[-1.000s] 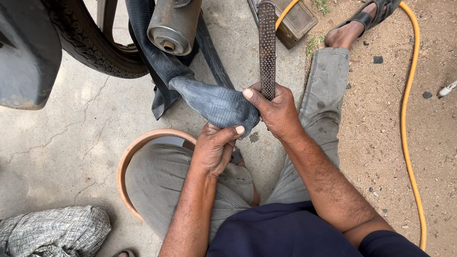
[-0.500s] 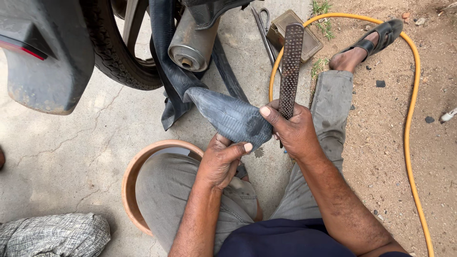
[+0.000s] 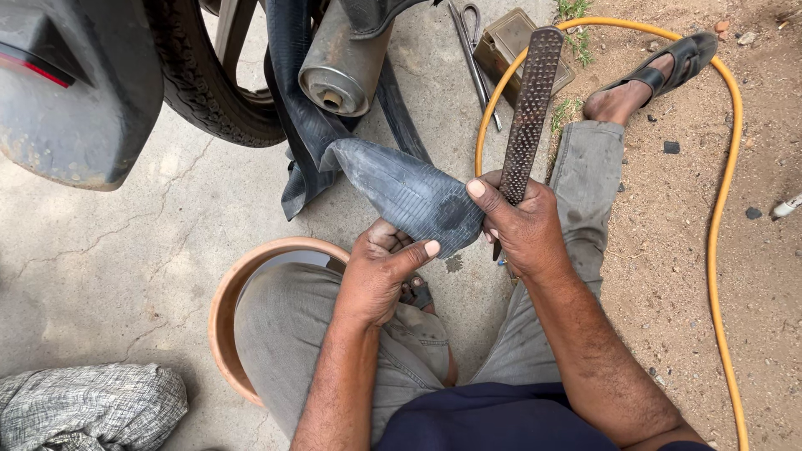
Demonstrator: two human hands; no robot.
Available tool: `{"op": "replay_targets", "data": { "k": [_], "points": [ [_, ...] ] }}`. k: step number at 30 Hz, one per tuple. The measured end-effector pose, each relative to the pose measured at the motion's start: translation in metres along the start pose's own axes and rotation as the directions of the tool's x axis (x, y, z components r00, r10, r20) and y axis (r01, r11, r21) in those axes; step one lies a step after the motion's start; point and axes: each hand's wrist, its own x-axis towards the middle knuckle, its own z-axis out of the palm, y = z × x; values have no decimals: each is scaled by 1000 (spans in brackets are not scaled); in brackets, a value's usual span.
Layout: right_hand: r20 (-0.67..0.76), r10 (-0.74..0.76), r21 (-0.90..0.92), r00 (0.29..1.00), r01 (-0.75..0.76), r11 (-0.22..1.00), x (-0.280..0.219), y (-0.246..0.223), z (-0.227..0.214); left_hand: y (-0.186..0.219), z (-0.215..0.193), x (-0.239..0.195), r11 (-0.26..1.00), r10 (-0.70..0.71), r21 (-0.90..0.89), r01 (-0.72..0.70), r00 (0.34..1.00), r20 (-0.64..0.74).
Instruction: The person sits on the ground and uses a metal file to roughen the surface of a black rubber tire tube. They hold the tube in their left hand and file it repeatedly with their right hand, occasionally pausing to inspect the surface. The task involves preparing the rubber for a patch or repair.
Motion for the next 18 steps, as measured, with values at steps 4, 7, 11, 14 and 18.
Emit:
{"op": "replay_targets", "data": {
  "k": [4,7,11,14,18],
  "points": [
    [14,10,34,1000,-11,999,1,-4,-2,-2,2,1,1000,1,-15,-2,999,-34],
    [21,15,30,1000,-16,999,-4,-7,0,-8,1,4,1000,3,-9,-4,999,-35],
    [4,33,-41,999,-33,999,-10,-9,1,-18,2,6,1000,7,-7,-7,1000,-1],
    [9,18,-97,1000,-17,995,-8,-9,1,-20,4,6,999,25,-35,-24,999,32],
    [8,-29,-96,1000,30,995,-5,-1,-2,-20,7,5,1000,6,-21,-5,999,43]
  ]
}}
